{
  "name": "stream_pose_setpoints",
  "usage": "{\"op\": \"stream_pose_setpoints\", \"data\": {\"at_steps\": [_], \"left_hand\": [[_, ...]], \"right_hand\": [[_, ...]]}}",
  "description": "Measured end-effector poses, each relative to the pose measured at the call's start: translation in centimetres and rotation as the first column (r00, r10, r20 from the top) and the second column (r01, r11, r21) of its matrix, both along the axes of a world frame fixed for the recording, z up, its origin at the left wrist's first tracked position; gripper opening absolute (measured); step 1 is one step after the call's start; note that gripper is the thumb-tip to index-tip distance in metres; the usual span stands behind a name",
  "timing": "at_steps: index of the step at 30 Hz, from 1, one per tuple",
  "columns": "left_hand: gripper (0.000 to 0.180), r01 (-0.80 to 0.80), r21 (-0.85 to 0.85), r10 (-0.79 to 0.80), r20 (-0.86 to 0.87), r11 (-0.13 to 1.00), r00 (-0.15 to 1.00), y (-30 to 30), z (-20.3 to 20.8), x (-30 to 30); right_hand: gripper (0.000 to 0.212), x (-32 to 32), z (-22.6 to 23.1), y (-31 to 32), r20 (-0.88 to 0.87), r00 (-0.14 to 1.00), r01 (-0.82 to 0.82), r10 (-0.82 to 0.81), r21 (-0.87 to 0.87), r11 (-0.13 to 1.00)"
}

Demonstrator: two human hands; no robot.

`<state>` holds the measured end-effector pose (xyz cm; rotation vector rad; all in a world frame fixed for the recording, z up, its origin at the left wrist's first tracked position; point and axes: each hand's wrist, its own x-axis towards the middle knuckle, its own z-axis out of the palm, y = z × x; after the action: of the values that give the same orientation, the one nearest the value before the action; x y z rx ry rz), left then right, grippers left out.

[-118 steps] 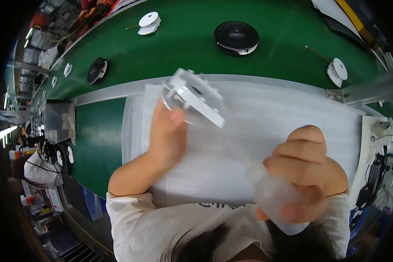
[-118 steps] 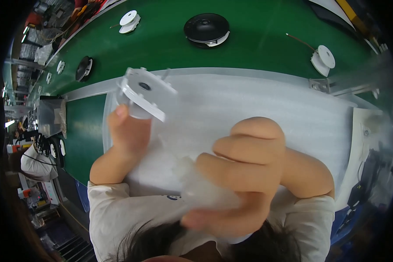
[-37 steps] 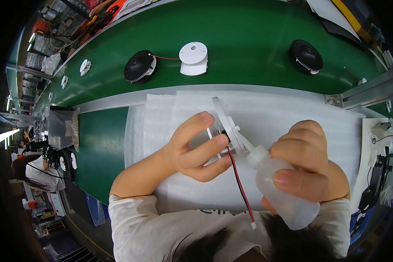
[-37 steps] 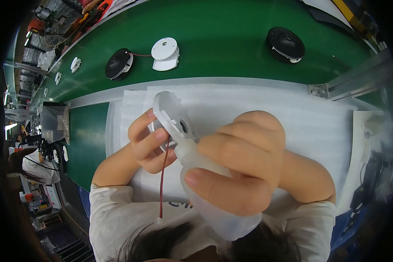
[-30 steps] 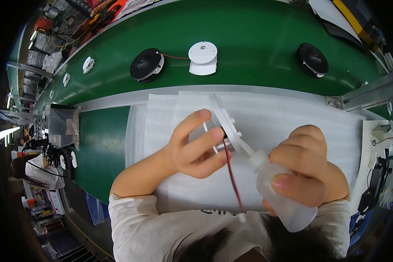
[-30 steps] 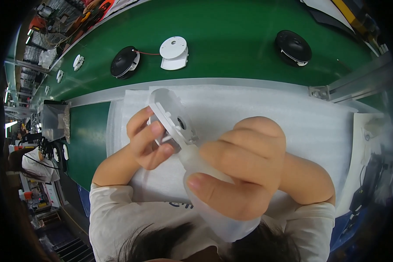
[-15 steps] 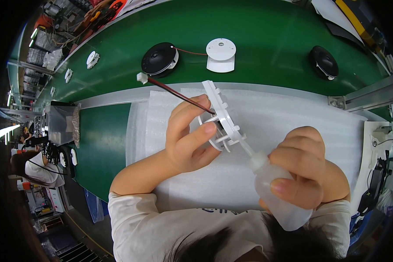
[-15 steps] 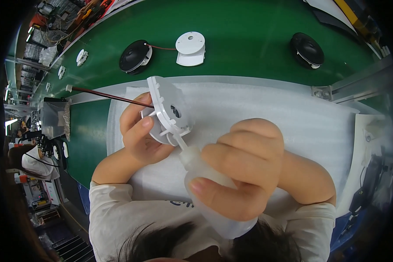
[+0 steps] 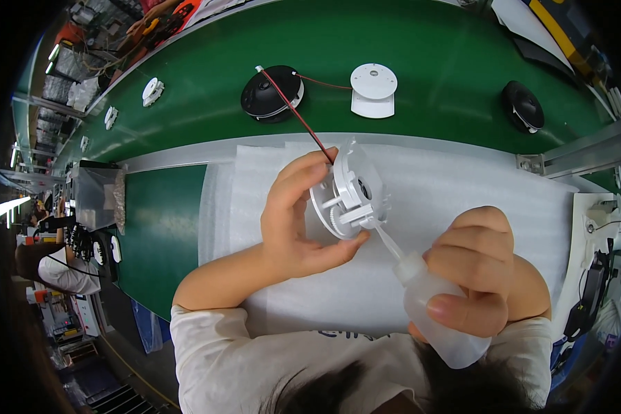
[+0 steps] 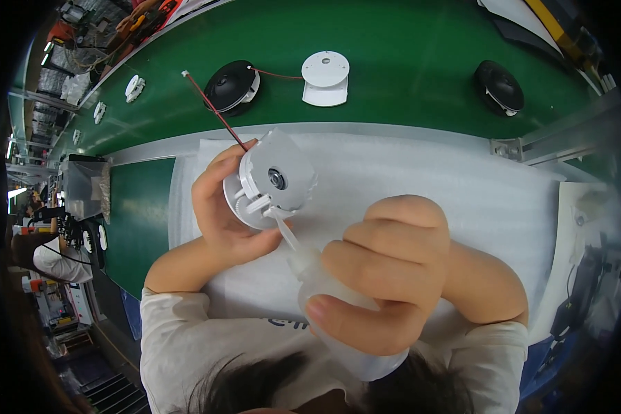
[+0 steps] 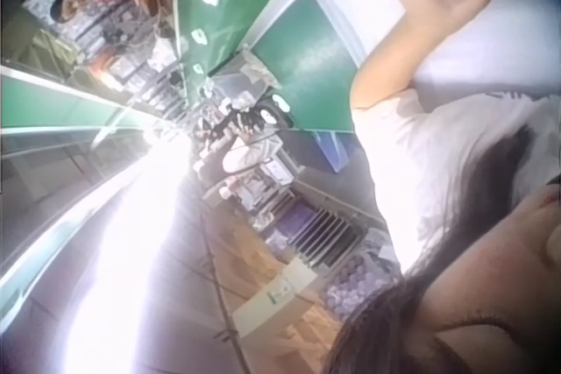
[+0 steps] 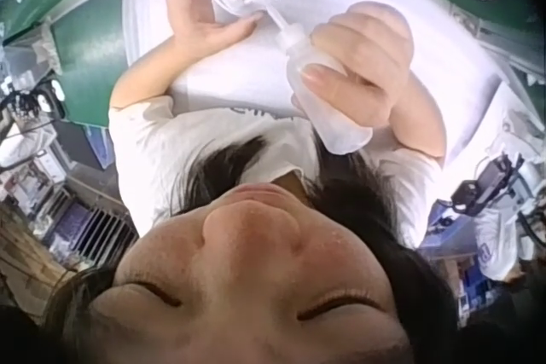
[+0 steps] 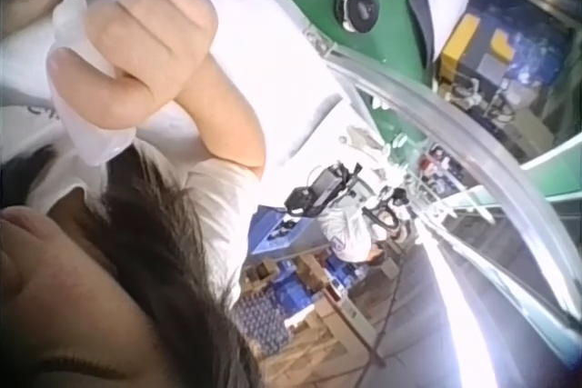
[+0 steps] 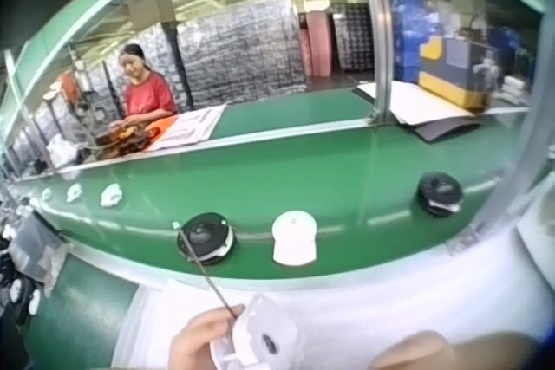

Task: The person applies glue from a squeeze bottle onto small plastic components with wires on a conveyor belt.

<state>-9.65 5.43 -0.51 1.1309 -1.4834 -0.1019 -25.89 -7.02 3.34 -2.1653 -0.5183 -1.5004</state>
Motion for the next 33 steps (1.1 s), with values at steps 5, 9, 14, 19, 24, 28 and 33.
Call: {"op": "stream_pose_setpoints", "data": {"at_steps": [5, 9, 14, 19, 24, 28, 33], "left_hand": [[0.077, 0.022, 0.016, -0.021, -0.078, 1.000, 0.997, 0.0, -0.3, -0.2], [0.077, 0.007, 0.097, 0.007, -0.140, 0.995, 0.990, 0.6, 0.5, -0.5], [0.073, 0.135, 0.153, -0.074, -0.346, 0.979, 0.935, 0.9, 0.8, -1.0], [0.071, 0.216, 0.167, -0.099, -0.521, 0.962, 0.848, 1.2, 1.3, -1.4], [0.063, 0.331, 0.153, -0.088, -0.788, 0.931, 0.609, 1.5, 2.2, -1.8], [0.061, 0.357, 0.141, -0.088, -0.826, 0.923, 0.556, 1.3, 1.6, -1.2], [0.059, 0.348, 0.177, -0.052, -0.827, 0.921, 0.560, 1.4, 1.9, -0.9]], "right_hand": [[0.036, 0.3, 0.0, -0.1, 0.017, 1.000, -0.019, 0.019, -0.013, 1.000], [0.037, 0.3, -0.1, 0.0, 0.021, 1.000, -0.008, 0.008, -0.004, 1.000], [0.037, 0.4, -0.2, 0.3, 0.021, 1.000, 0.018, -0.018, -0.001, 1.000], [0.037, 0.4, -0.1, 0.5, 0.020, 1.000, 0.016, -0.017, 0.005, 1.000], [0.037, 0.3, -0.2, 0.3, 0.013, 1.000, 0.007, -0.007, -0.024, 1.000], [0.036, 0.4, -0.3, 0.1, -0.006, 1.000, 0.011, -0.011, -0.041, 0.999], [0.037, 0.5, -0.2, -0.1, 0.006, 1.000, -0.007, 0.008, -0.050, 0.999]]}}
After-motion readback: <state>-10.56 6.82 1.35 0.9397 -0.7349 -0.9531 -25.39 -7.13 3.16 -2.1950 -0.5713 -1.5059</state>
